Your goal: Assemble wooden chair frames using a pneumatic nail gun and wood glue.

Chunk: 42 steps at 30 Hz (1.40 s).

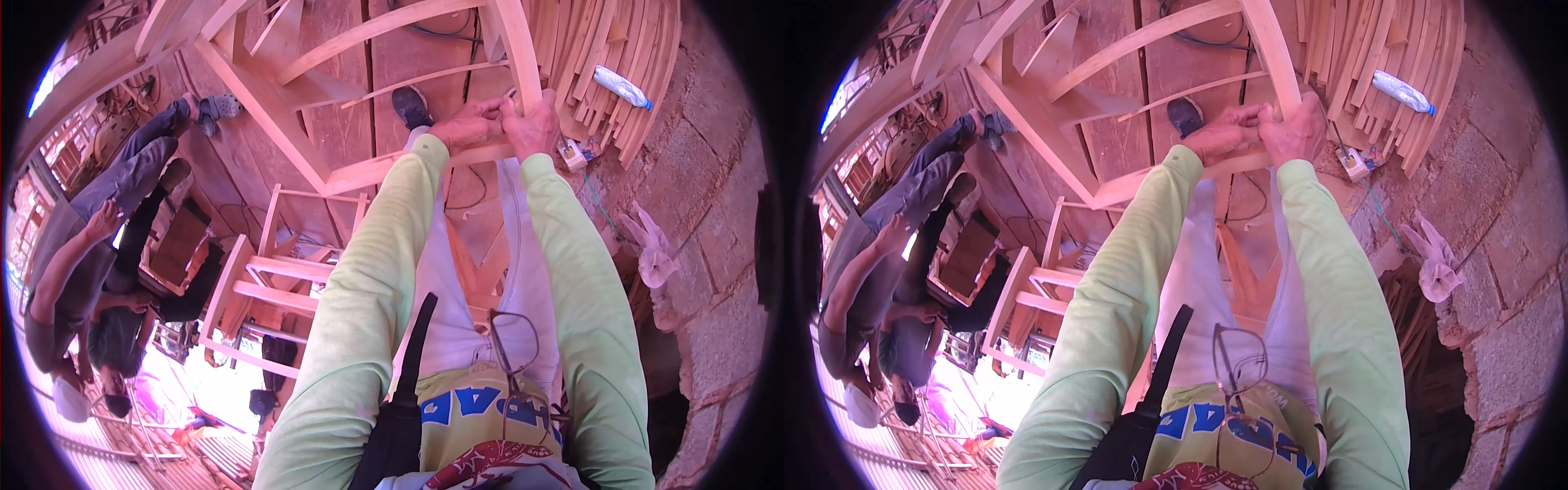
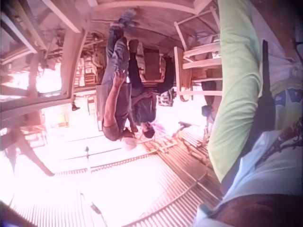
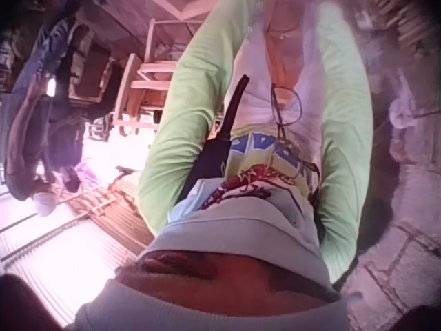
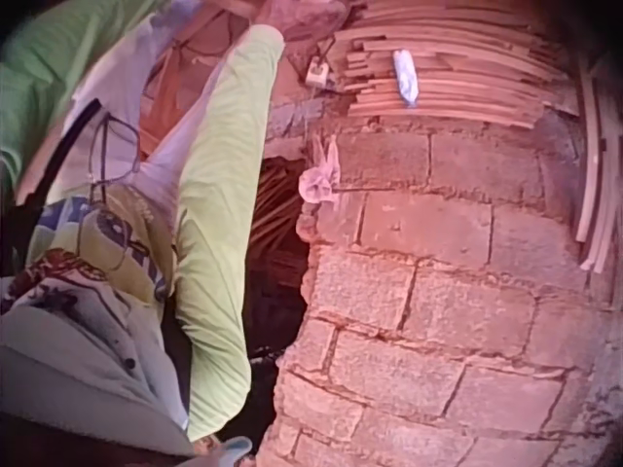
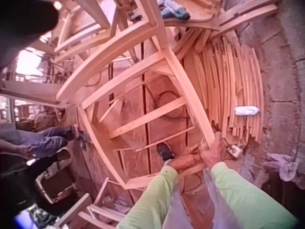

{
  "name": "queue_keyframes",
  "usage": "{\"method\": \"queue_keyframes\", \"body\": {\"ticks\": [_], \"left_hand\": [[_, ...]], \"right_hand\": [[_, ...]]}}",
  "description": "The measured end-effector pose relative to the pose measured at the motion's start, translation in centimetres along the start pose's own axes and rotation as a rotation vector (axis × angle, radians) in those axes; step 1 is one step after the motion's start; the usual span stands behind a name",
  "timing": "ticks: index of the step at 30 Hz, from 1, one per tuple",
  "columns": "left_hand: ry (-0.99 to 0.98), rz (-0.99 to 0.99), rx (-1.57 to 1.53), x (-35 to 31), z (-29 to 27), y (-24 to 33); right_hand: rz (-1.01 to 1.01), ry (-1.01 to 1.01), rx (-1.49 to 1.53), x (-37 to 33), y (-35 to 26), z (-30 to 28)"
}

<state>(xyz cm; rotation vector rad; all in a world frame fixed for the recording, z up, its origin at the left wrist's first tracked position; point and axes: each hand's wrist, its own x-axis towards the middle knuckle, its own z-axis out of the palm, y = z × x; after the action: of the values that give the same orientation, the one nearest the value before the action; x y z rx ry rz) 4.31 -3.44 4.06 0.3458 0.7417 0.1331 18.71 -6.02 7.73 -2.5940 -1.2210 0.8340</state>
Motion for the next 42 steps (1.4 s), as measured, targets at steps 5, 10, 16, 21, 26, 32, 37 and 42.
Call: {"method": "queue_keyframes", "body": {"ticks": [5, 10, 16, 21, 26, 32, 37, 42], "left_hand": [[0.028, 0.032, -0.050, 0.4, -0.9, -0.8], [-0.043, -0.026, -0.018, 1.0, -0.9, 0.3], [-0.074, 0.040, 0.134, 1.3, -1.7, -1.1], [-0.072, -0.050, 0.020, 1.3, -1.9, -1.3], [-0.013, 0.034, -0.006, 1.1, -0.9, -1.3], [0.007, 0.008, 0.058, 0.9, -1.7, -1.6], [0.013, 0.005, 0.061, 0.9, -1.3, -1.5], [0.011, 0.014, 0.059, 0.8, -1.1, -1.5]], "right_hand": [[-0.007, -0.003, 0.052, 0.1, -0.3, 0.3], [0.038, -0.015, -0.012, 0.8, -0.2, -0.5], [0.040, -0.018, -0.007, 0.0, -0.2, -0.4], [0.047, 0.001, 0.005, -0.1, -0.4, -0.3], [0.068, -0.025, 0.047, -0.1, 0.1, -0.3], [0.045, -0.030, 0.044, -0.1, -0.3, -0.1], [0.051, -0.041, 0.046, -0.1, -0.1, -0.3], [0.064, -0.049, 0.039, -0.1, 0.1, -0.4]]}}
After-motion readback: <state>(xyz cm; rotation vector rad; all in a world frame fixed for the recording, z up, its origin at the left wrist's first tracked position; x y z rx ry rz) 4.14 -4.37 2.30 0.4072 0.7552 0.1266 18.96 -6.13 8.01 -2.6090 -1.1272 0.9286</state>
